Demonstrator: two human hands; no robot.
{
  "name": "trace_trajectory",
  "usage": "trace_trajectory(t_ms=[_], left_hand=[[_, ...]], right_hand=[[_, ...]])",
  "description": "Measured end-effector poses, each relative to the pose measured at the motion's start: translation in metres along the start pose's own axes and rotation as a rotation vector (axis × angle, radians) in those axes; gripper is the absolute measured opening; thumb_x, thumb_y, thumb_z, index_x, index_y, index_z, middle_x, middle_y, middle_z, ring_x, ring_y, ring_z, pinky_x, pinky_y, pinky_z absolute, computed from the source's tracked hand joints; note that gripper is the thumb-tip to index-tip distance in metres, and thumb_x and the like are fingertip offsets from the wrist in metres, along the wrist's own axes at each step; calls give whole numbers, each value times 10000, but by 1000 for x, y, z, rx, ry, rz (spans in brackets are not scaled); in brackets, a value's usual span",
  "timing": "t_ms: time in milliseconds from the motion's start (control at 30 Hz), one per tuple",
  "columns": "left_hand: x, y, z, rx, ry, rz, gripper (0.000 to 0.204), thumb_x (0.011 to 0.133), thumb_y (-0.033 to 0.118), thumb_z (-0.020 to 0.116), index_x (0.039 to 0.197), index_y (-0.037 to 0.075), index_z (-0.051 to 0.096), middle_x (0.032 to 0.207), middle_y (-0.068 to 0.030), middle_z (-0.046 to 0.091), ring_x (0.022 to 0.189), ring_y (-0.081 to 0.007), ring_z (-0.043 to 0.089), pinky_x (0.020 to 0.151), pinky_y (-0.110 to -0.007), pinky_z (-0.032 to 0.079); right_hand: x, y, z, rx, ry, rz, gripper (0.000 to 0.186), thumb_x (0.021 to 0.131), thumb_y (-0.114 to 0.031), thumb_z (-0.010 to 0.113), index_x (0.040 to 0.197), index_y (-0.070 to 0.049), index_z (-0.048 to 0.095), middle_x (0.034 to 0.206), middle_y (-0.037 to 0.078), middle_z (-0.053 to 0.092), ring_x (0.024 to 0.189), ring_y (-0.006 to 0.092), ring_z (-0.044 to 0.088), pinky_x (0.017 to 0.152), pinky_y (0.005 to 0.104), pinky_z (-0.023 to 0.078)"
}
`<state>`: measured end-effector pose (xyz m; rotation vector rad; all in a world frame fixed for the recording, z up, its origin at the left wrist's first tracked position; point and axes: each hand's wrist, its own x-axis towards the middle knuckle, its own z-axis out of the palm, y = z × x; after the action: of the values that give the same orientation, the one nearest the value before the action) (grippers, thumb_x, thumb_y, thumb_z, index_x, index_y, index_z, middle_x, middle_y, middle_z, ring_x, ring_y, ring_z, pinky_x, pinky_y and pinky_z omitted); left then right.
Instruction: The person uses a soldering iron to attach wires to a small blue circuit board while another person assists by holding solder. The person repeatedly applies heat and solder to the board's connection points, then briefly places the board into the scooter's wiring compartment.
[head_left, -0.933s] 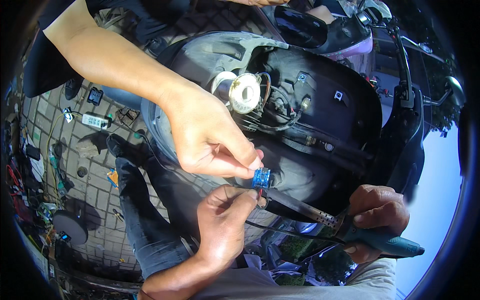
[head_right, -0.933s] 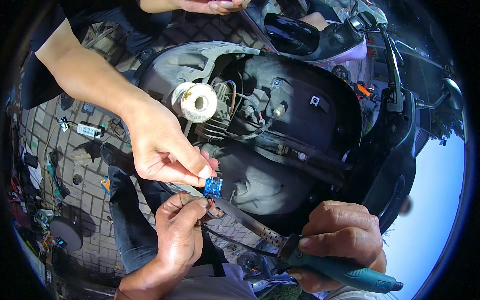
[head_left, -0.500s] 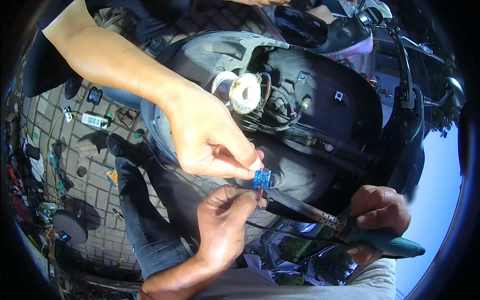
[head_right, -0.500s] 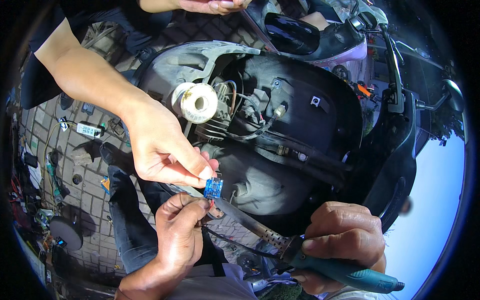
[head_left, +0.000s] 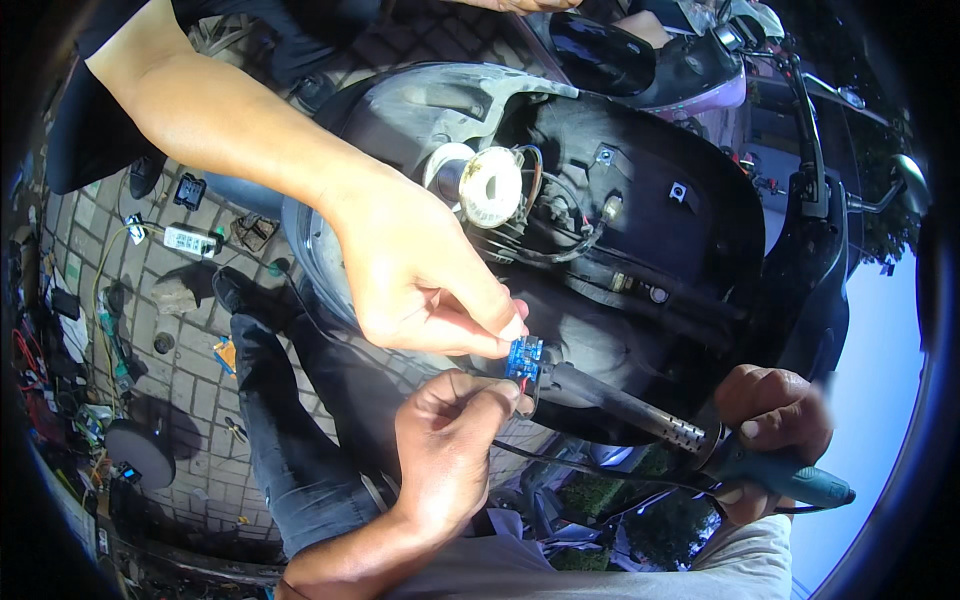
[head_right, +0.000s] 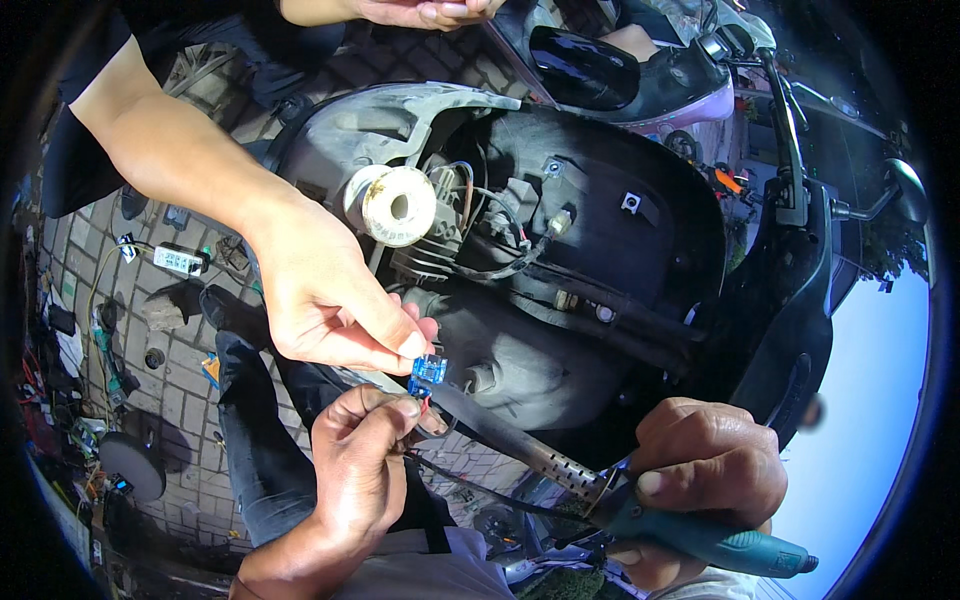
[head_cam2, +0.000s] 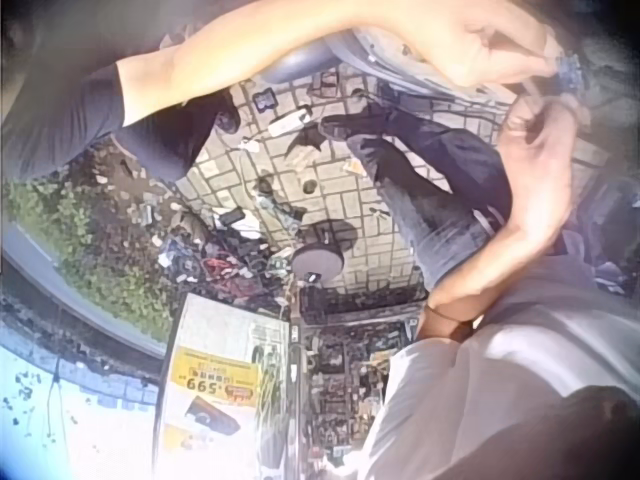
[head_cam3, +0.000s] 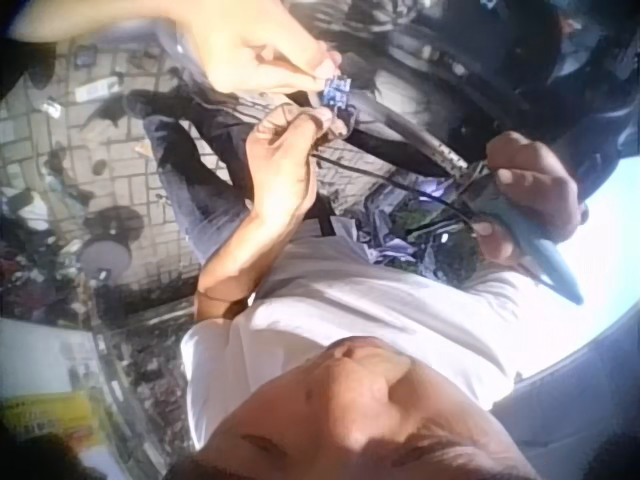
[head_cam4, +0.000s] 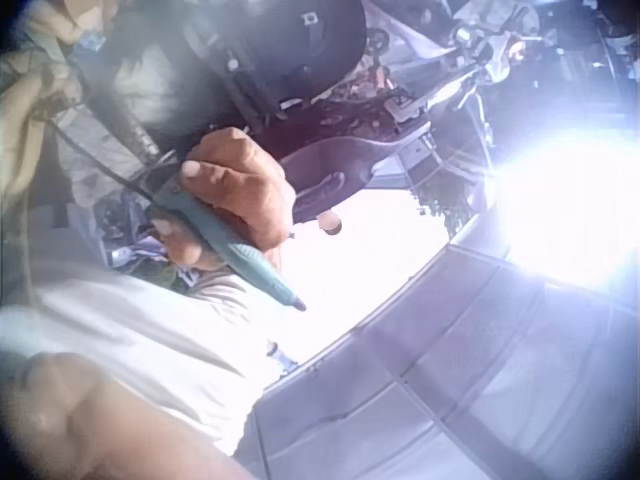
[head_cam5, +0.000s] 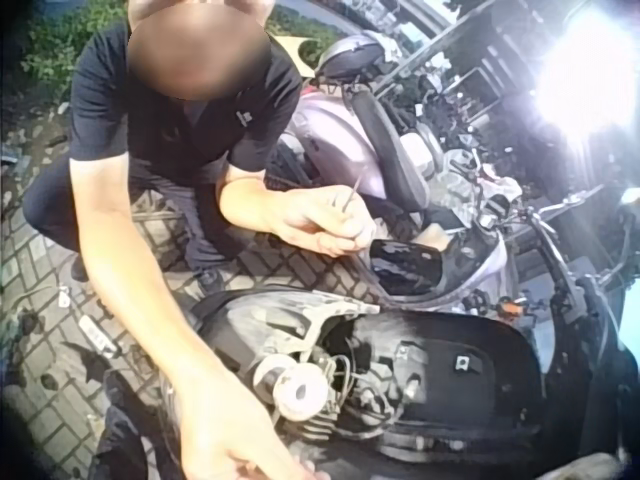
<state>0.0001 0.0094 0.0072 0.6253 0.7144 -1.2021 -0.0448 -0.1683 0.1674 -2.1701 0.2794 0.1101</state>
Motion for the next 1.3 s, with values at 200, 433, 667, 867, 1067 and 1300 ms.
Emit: trace_trajectory(t_ms=[200,433,667,867,1067,1300], left_hand=[[0,-1,-1,1,-15,6,71,838,1,588,799,-46,624,759,-102,664,702,-96,594,707,-230,460],[-1,0,-1,-9,-12,0,69,840,2,583,814,-50,621,767,-108,661,706,-101,593,706,-229,460],[0,-1,1,-30,1,-16,63,841,8,596,818,-46,620,777,-106,663,715,-95,592,711,-225,458],[-1,-1,2,-96,-31,-12,50,845,-17,597,858,-64,607,812,-127,661,738,-125,608,729,-245,476],[-16,15,-10,-63,-117,26,261,870,-25,579,1110,-77,491,1061,-171,601,974,-196,591,872,-307,461],[-121,82,-183,-368,-315,29,320,916,245,513,978,-48,627,1020,-283,618,1018,-408,598,956,-530,412]], right_hand=[[-2,-2,-1,11,-2,26,377,719,-297,792,946,-57,611,689,91,543,516,180,529,475,285,430],[-3,2,0,2,8,-30,411,672,-287,820,927,-55,596,677,80,529,518,175,520,474,283,417],[-2,-1,-1,14,13,4,437,621,-254,840,917,-50,591,666,76,520,504,175,505,469,276,405],[-1,-3,0,-1,29,7,427,608,-235,831,914,-53,595,659,68,516,496,179,501,470,272,411],[-2,1,1,53,36,-33,468,588,-271,848,916,-51,597,648,63,497,497,178,495,465,271,412],[-7,-2,9,111,195,-63,383,736,-301,772,875,9,596,644,90,544,498,197,546,438,274,437]])
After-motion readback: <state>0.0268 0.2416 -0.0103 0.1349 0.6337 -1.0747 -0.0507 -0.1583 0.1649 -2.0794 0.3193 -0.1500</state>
